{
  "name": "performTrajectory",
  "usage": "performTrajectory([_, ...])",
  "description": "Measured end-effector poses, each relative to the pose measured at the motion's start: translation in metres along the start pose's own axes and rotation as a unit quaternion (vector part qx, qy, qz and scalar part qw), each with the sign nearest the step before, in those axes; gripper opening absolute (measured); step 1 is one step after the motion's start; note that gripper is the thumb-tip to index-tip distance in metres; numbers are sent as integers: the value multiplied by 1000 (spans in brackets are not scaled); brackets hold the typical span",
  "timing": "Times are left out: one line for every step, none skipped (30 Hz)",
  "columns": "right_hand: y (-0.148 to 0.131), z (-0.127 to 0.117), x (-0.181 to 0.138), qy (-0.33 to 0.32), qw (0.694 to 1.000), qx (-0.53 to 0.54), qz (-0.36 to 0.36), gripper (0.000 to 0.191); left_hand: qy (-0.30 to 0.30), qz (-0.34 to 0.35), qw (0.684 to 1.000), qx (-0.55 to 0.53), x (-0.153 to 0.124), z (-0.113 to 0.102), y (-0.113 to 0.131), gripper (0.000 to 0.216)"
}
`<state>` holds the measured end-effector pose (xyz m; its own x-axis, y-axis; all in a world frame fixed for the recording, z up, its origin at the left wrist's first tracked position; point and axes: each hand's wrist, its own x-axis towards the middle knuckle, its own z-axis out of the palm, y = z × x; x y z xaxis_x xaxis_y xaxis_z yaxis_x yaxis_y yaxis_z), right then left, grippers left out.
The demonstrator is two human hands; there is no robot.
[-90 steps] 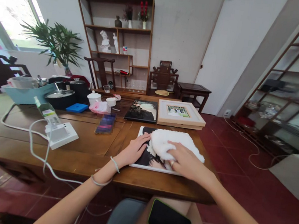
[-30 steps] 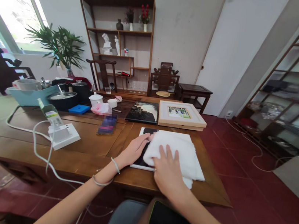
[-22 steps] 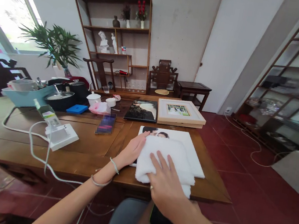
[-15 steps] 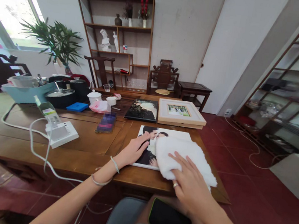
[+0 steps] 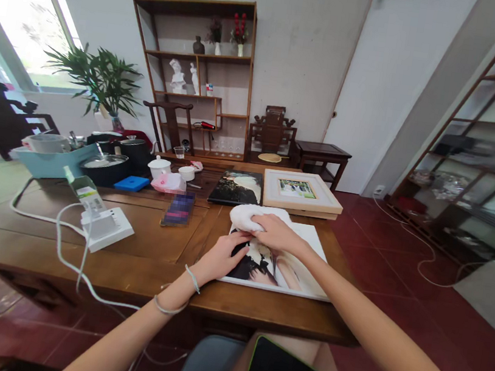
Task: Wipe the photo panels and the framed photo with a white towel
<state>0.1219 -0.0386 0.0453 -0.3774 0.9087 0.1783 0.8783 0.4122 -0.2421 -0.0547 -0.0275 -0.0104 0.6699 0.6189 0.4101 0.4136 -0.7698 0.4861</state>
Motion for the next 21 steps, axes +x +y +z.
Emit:
performTrajectory([-2, 1, 7, -4, 1000, 2, -9, 26, 1, -1, 1000, 2, 0, 0, 0, 30])
performTrajectory([-2, 2, 11, -6, 1000, 3, -14, 25, 3, 0, 1000, 2, 0, 0, 0, 29])
performTrajectory([-2, 2, 12, -8, 1000, 2, -16, 25, 6, 2, 1000, 1, 0, -1, 1, 29])
performTrajectory([-1, 2, 11, -9, 1000, 1, -16, 25, 7, 4, 1000, -2, 0, -1, 1, 28])
performTrajectory([1, 1, 7, -9, 1000, -2, -14, 25, 8, 6, 1000, -6, 0, -1, 1, 29])
performTrajectory([3, 0, 1, -9, 1000, -5, -10, 25, 9, 7, 1000, -9, 0, -1, 0, 29])
performTrajectory([7, -2, -6, -8, 1000, -8, -6, 25, 7, 8, 1000, -12, 0, 0, 0, 29])
performTrajectory([11, -4, -15, -8, 1000, -12, -2, 25, 6, 10, 1000, -16, 0, 0, 0, 30])
performTrajectory([16, -5, -25, -7, 1000, -18, 4, 25, 4, 12, 1000, -19, 0, 0, -1, 31])
performTrajectory([20, -6, -34, -4, 1000, -25, 11, 25, 4, 14, 1000, -23, 0, 0, -1, 32])
performTrajectory([25, -6, -44, 1, 999, -34, 20, 26, 5, 16, 1000, -26, 0, 1, -1, 32])
performTrajectory([29, -5, -54, 6, 999, -43, 30, 28, 7, 17, 999, -27, 0, 1, -1, 33])
performTrajectory([33, -3, -63, 14, 998, -55, 39, 30, 9, 15, 999, -27, 0, 1, -1, 33])
performTrajectory([35, -1, -72, 22, 996, -70, 48, 34, 11, 13, 999, -27, 0, 1, -1, 33])
performTrajectory([36, 2, -81, 28, 994, -88, 55, 37, 11, 11, 1000, -27, 0, 1, 0, 33])
performTrajectory([35, 6, -89, 31, 992, -105, 60, 39, 10, 9, 1000, -29, 0, 0, 0, 34])
performTrajectory([32, 9, -96, 33, 990, -121, 64, 38, 7, 9, 999, -32, 0, 0, 1, 34])
performTrajectory([26, 12, -104, 34, 988, -133, 69, 36, 2, 9, 999, -35, 0, 0, 1, 35])
performTrajectory([19, 15, -110, 36, 987, -139, 72, 33, -2, 10, 999, -36, 0, 0, 1, 36])
performTrajectory([10, 18, -116, 38, 987, -138, 74, 30, -4, 10, 999, -36, 0, 1, 0, 36])
performTrajectory([1, 20, -122, 42, 987, -136, 76, 27, -4, 10, 999, -34, 1, 1, 0, 36])
